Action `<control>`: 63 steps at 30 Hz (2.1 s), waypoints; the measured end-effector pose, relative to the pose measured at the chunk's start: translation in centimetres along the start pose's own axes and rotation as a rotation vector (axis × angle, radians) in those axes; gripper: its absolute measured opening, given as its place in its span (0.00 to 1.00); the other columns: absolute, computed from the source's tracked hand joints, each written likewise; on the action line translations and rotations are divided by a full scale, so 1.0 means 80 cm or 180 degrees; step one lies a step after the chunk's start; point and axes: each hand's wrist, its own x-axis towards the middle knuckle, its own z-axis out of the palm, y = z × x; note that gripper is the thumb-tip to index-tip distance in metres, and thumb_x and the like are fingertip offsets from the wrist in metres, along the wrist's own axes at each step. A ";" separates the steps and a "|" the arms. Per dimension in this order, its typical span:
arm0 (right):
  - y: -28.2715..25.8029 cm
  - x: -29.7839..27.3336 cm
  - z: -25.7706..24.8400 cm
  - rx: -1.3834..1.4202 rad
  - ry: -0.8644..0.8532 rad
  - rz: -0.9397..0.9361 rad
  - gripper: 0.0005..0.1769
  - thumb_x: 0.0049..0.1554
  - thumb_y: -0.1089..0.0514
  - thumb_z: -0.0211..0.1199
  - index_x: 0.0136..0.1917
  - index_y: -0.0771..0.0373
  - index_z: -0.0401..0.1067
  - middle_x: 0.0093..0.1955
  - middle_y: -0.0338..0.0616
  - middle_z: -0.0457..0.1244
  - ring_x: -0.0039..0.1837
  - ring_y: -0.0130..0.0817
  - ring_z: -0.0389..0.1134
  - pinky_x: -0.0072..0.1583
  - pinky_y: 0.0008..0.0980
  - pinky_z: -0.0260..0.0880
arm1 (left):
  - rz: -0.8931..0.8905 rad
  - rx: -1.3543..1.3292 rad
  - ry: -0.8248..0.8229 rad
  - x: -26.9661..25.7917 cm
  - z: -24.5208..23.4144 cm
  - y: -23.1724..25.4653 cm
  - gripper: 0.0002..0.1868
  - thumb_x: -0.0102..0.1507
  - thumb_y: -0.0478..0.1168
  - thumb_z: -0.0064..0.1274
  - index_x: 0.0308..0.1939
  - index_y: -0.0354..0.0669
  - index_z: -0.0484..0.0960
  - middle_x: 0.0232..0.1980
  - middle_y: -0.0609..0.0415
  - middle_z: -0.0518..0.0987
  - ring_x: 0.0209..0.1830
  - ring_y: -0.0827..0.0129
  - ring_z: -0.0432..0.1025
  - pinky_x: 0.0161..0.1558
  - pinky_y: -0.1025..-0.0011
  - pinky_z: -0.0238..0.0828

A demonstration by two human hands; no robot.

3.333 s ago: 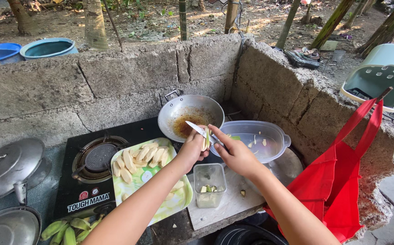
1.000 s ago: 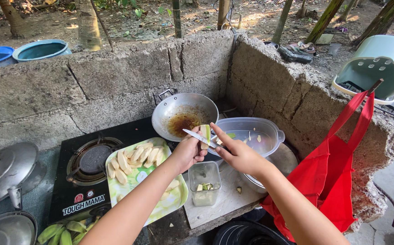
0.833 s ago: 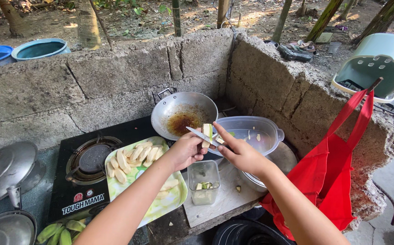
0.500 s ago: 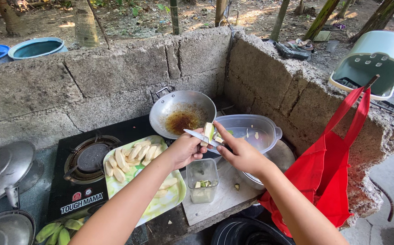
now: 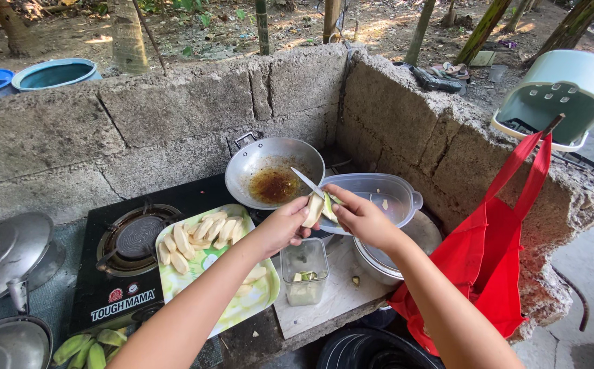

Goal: The person peels and slices bananas using a knife, empties a container of peels into a bag, and separates bananas from a bunch by hand.

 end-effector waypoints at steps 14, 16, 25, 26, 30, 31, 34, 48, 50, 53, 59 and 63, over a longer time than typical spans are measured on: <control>0.009 -0.035 0.065 -0.2221 -0.0326 0.0019 0.26 0.58 0.58 0.56 0.69 0.43 0.65 0.54 0.50 0.69 0.57 0.52 0.70 0.54 0.47 0.69 | -0.0473 -0.0459 0.0541 -0.016 -0.055 -0.024 0.15 0.69 0.42 0.40 0.61 0.53 0.69 0.42 0.54 0.79 0.29 0.76 0.69 0.25 0.78 0.55; 0.021 -0.036 0.073 -0.2455 -0.0480 0.0039 0.27 0.59 0.59 0.53 0.70 0.39 0.67 0.54 0.48 0.68 0.56 0.50 0.70 0.55 0.46 0.69 | -0.0525 -0.0535 0.0718 -0.015 -0.065 -0.029 0.15 0.68 0.42 0.42 0.60 0.53 0.69 0.41 0.53 0.79 0.29 0.76 0.69 0.25 0.78 0.55; 0.060 -0.018 0.060 -0.2250 -0.1093 -0.0250 0.25 0.56 0.66 0.52 0.60 0.44 0.78 0.55 0.44 0.69 0.58 0.44 0.70 0.58 0.42 0.68 | -0.0458 0.0054 0.1099 -0.035 -0.106 -0.014 0.16 0.68 0.44 0.44 0.60 0.52 0.71 0.42 0.55 0.78 0.29 0.78 0.68 0.24 0.79 0.53; 0.047 -0.010 0.057 -0.1826 -0.1047 -0.0433 0.24 0.55 0.67 0.54 0.61 0.48 0.77 0.55 0.44 0.70 0.56 0.43 0.72 0.58 0.41 0.68 | -0.0462 0.0048 0.1134 -0.041 -0.116 -0.008 0.16 0.68 0.44 0.44 0.60 0.52 0.71 0.42 0.55 0.78 0.29 0.78 0.68 0.24 0.79 0.53; -0.030 0.018 0.039 -0.1129 -0.0997 0.0089 0.21 0.57 0.65 0.62 0.63 0.53 0.67 0.43 0.45 0.64 0.47 0.36 0.66 0.50 0.36 0.68 | -0.0263 0.0393 0.1451 -0.076 -0.165 0.016 0.17 0.66 0.43 0.49 0.58 0.43 0.74 0.42 0.58 0.79 0.32 0.75 0.73 0.23 0.77 0.59; -0.049 0.028 0.039 -0.0809 -0.0969 -0.0130 0.24 0.58 0.66 0.61 0.65 0.53 0.62 0.43 0.43 0.63 0.45 0.31 0.63 0.47 0.33 0.65 | -0.0339 0.0457 0.1592 -0.086 -0.180 0.019 0.18 0.66 0.44 0.50 0.58 0.43 0.75 0.42 0.60 0.78 0.33 0.75 0.76 0.24 0.77 0.61; -0.089 0.066 0.046 -0.0330 -0.1063 -0.0071 0.29 0.58 0.66 0.59 0.69 0.52 0.55 0.41 0.42 0.61 0.38 0.26 0.59 0.39 0.29 0.61 | -0.0642 0.1506 0.2294 -0.110 -0.231 0.009 0.17 0.63 0.46 0.55 0.53 0.42 0.80 0.39 0.57 0.82 0.31 0.73 0.77 0.25 0.74 0.63; -0.031 0.187 0.190 0.0082 -0.1986 0.0462 0.21 0.60 0.61 0.60 0.65 0.54 0.62 0.35 0.38 0.56 0.31 0.25 0.56 0.33 0.27 0.58 | -0.1131 0.3178 0.3900 -0.077 -0.290 -0.207 0.19 0.59 0.41 0.62 0.51 0.38 0.79 0.49 0.38 0.81 0.50 0.47 0.77 0.52 0.56 0.74; -0.022 0.195 0.203 0.0205 -0.2004 0.0475 0.21 0.59 0.61 0.59 0.65 0.53 0.61 0.36 0.37 0.57 0.31 0.24 0.56 0.34 0.27 0.58 | -0.1212 0.3118 0.4028 -0.063 -0.290 -0.224 0.21 0.60 0.40 0.61 0.54 0.39 0.76 0.53 0.37 0.79 0.51 0.46 0.76 0.50 0.54 0.74; -0.017 0.205 0.218 0.0252 -0.2008 0.0448 0.22 0.59 0.60 0.60 0.65 0.53 0.61 0.37 0.36 0.58 0.31 0.24 0.56 0.34 0.28 0.59 | -0.1502 0.3174 0.4128 -0.055 -0.295 -0.233 0.13 0.70 0.35 0.48 0.59 0.42 0.74 0.51 0.39 0.83 0.50 0.49 0.80 0.49 0.53 0.76; -0.032 0.224 0.250 -0.0184 -0.2062 0.0407 0.27 0.56 0.62 0.63 0.67 0.52 0.59 0.39 0.39 0.61 0.33 0.24 0.59 0.35 0.29 0.61 | -0.2247 0.2737 0.3515 -0.095 -0.266 -0.155 0.28 0.57 0.55 0.65 0.54 0.44 0.80 0.54 0.45 0.81 0.56 0.53 0.77 0.55 0.59 0.75; -0.071 0.239 0.297 0.0119 -0.2000 0.0088 0.30 0.56 0.66 0.61 0.68 0.54 0.56 0.42 0.40 0.62 0.33 0.26 0.60 0.35 0.30 0.62 | -0.1643 0.3093 0.3359 -0.196 -0.286 -0.109 0.17 0.59 0.51 0.59 0.51 0.56 0.84 0.49 0.49 0.84 0.51 0.50 0.79 0.49 0.52 0.76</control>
